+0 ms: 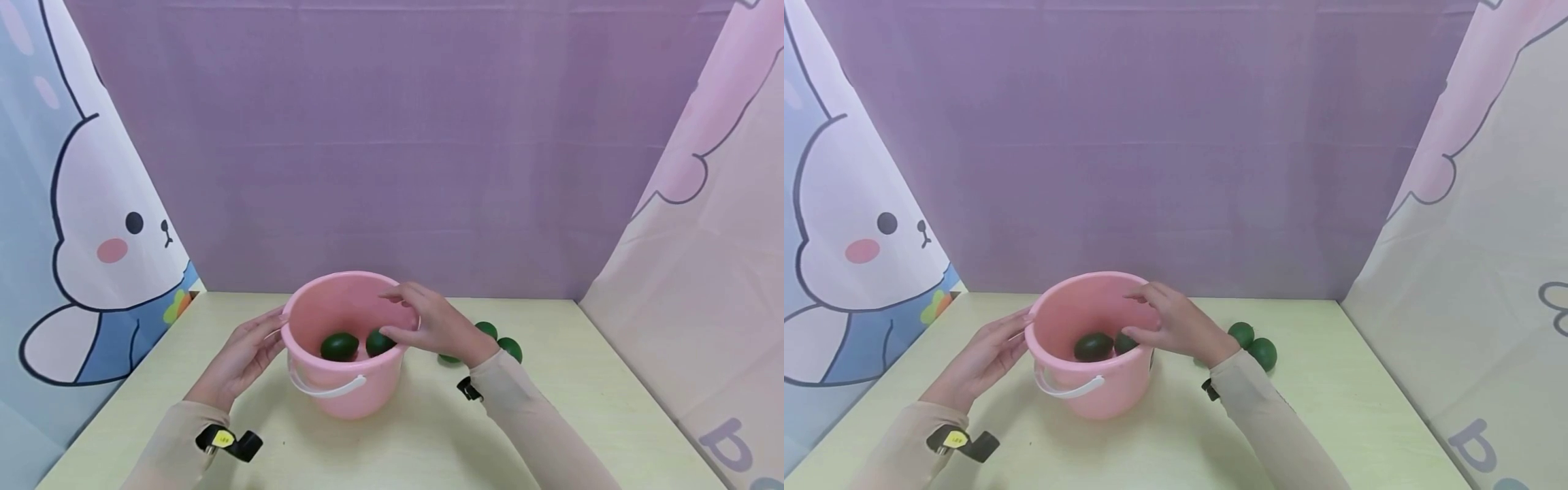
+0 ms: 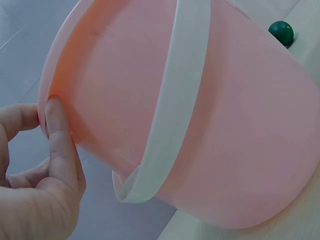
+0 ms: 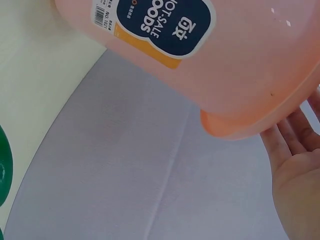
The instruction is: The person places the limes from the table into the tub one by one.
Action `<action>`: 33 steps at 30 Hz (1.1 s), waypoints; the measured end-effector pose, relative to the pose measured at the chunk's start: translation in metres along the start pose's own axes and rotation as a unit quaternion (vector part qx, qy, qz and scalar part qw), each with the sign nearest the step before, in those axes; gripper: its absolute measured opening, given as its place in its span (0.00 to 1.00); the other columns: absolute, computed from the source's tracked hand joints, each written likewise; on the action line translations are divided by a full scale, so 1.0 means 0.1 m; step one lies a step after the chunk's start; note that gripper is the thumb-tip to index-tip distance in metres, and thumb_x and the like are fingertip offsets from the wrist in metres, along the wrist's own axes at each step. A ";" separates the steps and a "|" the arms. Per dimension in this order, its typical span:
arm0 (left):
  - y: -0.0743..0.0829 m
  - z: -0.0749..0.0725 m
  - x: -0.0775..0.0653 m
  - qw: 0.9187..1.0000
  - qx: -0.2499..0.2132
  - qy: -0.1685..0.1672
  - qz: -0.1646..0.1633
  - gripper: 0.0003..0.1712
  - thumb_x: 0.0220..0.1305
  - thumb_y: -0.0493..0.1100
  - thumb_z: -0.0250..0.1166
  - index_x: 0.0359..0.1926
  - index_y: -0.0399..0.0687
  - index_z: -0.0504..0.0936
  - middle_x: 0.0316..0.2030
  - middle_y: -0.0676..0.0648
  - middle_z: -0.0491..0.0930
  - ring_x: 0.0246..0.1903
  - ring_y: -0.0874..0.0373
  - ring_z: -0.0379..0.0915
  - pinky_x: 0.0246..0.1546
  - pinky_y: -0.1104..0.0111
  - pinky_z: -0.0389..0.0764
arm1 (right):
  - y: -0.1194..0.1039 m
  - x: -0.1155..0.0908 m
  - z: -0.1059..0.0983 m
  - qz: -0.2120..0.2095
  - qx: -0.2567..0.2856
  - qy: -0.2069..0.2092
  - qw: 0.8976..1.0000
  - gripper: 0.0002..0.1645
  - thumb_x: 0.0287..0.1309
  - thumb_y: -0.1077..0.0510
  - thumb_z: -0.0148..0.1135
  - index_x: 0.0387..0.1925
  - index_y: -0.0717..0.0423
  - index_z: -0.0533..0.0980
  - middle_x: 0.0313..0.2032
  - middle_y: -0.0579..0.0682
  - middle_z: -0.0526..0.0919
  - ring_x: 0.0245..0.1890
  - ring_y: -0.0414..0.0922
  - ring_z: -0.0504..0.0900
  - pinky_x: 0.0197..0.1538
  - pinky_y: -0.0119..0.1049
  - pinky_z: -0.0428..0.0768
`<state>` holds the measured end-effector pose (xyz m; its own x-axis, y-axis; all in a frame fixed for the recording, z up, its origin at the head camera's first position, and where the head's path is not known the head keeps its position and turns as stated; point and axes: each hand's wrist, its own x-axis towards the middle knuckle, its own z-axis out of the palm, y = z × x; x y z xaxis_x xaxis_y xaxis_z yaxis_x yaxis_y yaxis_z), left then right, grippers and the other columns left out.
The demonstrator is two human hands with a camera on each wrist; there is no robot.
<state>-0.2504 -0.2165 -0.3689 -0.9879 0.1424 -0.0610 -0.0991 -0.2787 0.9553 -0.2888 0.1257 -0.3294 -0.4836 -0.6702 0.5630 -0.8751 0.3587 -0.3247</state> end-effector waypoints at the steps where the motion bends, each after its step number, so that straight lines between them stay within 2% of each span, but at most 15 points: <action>1: 0.00 0.00 0.00 1.000 -0.001 -0.002 0.002 0.38 0.72 0.47 0.63 0.75 0.38 0.59 0.59 0.53 0.75 0.52 0.62 0.77 0.56 0.73 0.78 | 0.00 0.00 0.00 -0.005 0.000 0.003 1.000 0.31 0.56 0.52 0.75 0.60 0.52 0.75 0.53 0.46 0.79 0.52 0.46 0.79 0.53 0.41 0.84; 6: 0.00 -0.01 0.01 1.000 -0.005 -0.007 0.012 0.37 0.73 0.46 0.63 0.74 0.36 0.60 0.59 0.54 0.76 0.51 0.62 0.78 0.56 0.73 0.78 | 0.01 -0.01 -0.03 -0.023 0.003 0.015 1.000 0.29 0.55 0.57 0.76 0.59 0.53 0.76 0.53 0.46 0.80 0.51 0.43 0.78 0.51 0.44 0.85; 12: 0.00 0.00 0.02 1.000 -0.005 -0.008 0.013 0.35 0.73 0.46 0.63 0.74 0.37 0.62 0.58 0.54 0.77 0.51 0.62 0.78 0.55 0.73 0.79 | 0.04 -0.03 -0.04 -0.029 -0.001 0.016 0.999 0.25 0.58 0.56 0.73 0.57 0.53 0.77 0.53 0.45 0.80 0.54 0.42 0.78 0.53 0.43 0.84; 17: -0.01 0.01 0.03 1.000 -0.006 -0.010 0.011 0.36 0.73 0.46 0.62 0.74 0.36 0.61 0.59 0.54 0.76 0.51 0.62 0.77 0.56 0.73 0.79 | 0.05 -0.05 -0.07 -0.043 -0.001 0.018 0.999 0.24 0.58 0.59 0.73 0.56 0.53 0.77 0.52 0.45 0.80 0.50 0.43 0.78 0.48 0.46 0.85; 21: -0.01 0.02 0.03 1.000 -0.003 -0.009 0.010 0.37 0.73 0.46 0.63 0.74 0.37 0.60 0.60 0.54 0.75 0.51 0.62 0.77 0.55 0.73 0.79 | 0.07 -0.07 -0.09 -0.051 -0.007 0.025 0.998 0.25 0.56 0.61 0.74 0.56 0.54 0.78 0.52 0.48 0.81 0.52 0.42 0.78 0.52 0.42 0.84; 25: -0.01 0.02 0.03 1.000 -0.005 -0.009 0.009 0.37 0.73 0.46 0.63 0.74 0.37 0.60 0.60 0.53 0.75 0.51 0.62 0.77 0.55 0.74 0.79 | 0.08 -0.09 -0.12 -0.056 -0.010 0.032 0.998 0.25 0.55 0.63 0.74 0.55 0.54 0.78 0.52 0.50 0.82 0.53 0.45 0.79 0.54 0.39 0.83; 30: -0.01 0.01 0.03 1.000 -0.006 -0.007 0.008 0.36 0.73 0.46 0.63 0.74 0.37 0.61 0.59 0.54 0.75 0.49 0.62 0.77 0.54 0.74 0.79 | 0.07 -0.12 -0.14 -0.052 -0.011 0.038 0.998 0.22 0.59 0.60 0.72 0.55 0.54 0.79 0.51 0.45 0.81 0.52 0.47 0.79 0.56 0.42 0.82; 33: -0.01 0.01 0.02 1.000 -0.007 -0.005 0.007 0.36 0.73 0.46 0.63 0.74 0.38 0.62 0.59 0.54 0.75 0.49 0.63 0.77 0.54 0.74 0.79 | 0.08 -0.14 -0.17 -0.047 -0.011 0.039 0.998 0.19 0.62 0.57 0.69 0.54 0.52 0.79 0.51 0.45 0.81 0.52 0.48 0.79 0.56 0.38 0.81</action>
<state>-0.2524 -0.2148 -0.3695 -0.9879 0.1484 -0.0450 -0.0876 -0.2943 0.9517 -0.2890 0.1489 -0.3271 -0.3983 -0.6490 0.6482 -0.9164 0.3112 -0.2515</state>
